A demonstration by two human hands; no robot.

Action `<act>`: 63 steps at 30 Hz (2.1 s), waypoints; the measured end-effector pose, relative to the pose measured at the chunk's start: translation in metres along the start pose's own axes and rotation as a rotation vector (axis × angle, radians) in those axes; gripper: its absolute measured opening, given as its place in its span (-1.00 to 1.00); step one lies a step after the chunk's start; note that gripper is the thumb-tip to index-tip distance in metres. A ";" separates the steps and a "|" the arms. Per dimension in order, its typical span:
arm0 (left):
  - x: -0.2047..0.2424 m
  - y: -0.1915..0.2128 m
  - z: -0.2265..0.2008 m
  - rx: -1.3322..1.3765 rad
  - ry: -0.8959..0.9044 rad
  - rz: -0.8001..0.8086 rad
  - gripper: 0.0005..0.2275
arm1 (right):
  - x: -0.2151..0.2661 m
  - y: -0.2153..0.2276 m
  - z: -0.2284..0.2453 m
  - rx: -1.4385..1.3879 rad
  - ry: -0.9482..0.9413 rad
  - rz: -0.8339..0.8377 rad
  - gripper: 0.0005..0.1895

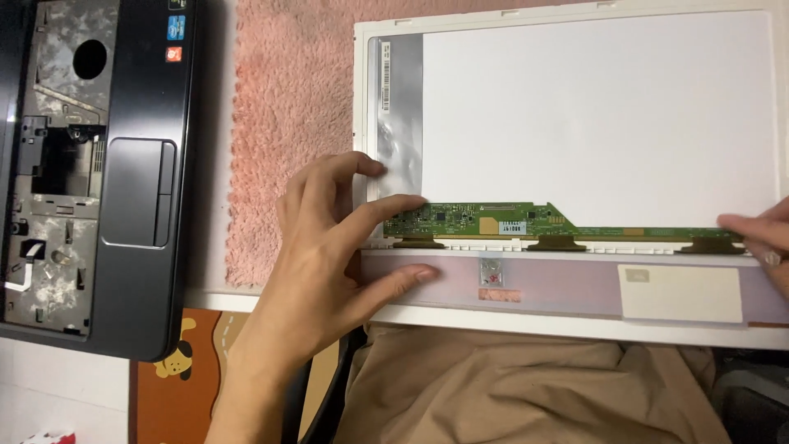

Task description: The person uses a screwdriver to remove screws from the back of a white laptop screen. They then detach a ribbon cable from the screen's circuit board and place the screen face down. Finally, they attach a metal bracket to the edge of the screen.

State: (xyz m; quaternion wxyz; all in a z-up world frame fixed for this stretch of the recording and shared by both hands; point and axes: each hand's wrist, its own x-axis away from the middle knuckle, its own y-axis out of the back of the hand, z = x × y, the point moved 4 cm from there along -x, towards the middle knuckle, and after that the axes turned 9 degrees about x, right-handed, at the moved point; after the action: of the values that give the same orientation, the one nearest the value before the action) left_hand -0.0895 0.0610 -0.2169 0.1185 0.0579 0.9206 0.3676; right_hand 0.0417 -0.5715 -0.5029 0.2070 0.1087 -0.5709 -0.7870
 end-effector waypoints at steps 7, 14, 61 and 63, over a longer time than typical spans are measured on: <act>0.009 0.003 0.021 -0.052 -0.150 -0.080 -0.47 | -0.019 0.202 0.257 0.015 -0.050 -0.303 -0.64; 0.014 -0.002 0.035 -0.158 -0.020 -0.222 -0.55 | -0.027 0.246 0.305 0.025 -0.107 -0.475 -0.90; -0.011 0.030 0.027 0.168 -0.110 -0.076 -0.89 | -0.146 0.138 0.483 -0.729 0.109 0.110 -0.87; -0.012 0.032 0.026 0.217 -0.083 -0.070 -0.88 | -0.147 0.142 0.490 -0.536 0.149 0.076 -0.90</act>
State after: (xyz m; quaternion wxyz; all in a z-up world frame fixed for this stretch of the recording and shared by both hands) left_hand -0.0704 0.0991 -0.2106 0.1623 0.0535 0.9507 0.2588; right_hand 0.0016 -0.1241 -0.2199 0.2991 0.0859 -0.3294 -0.8915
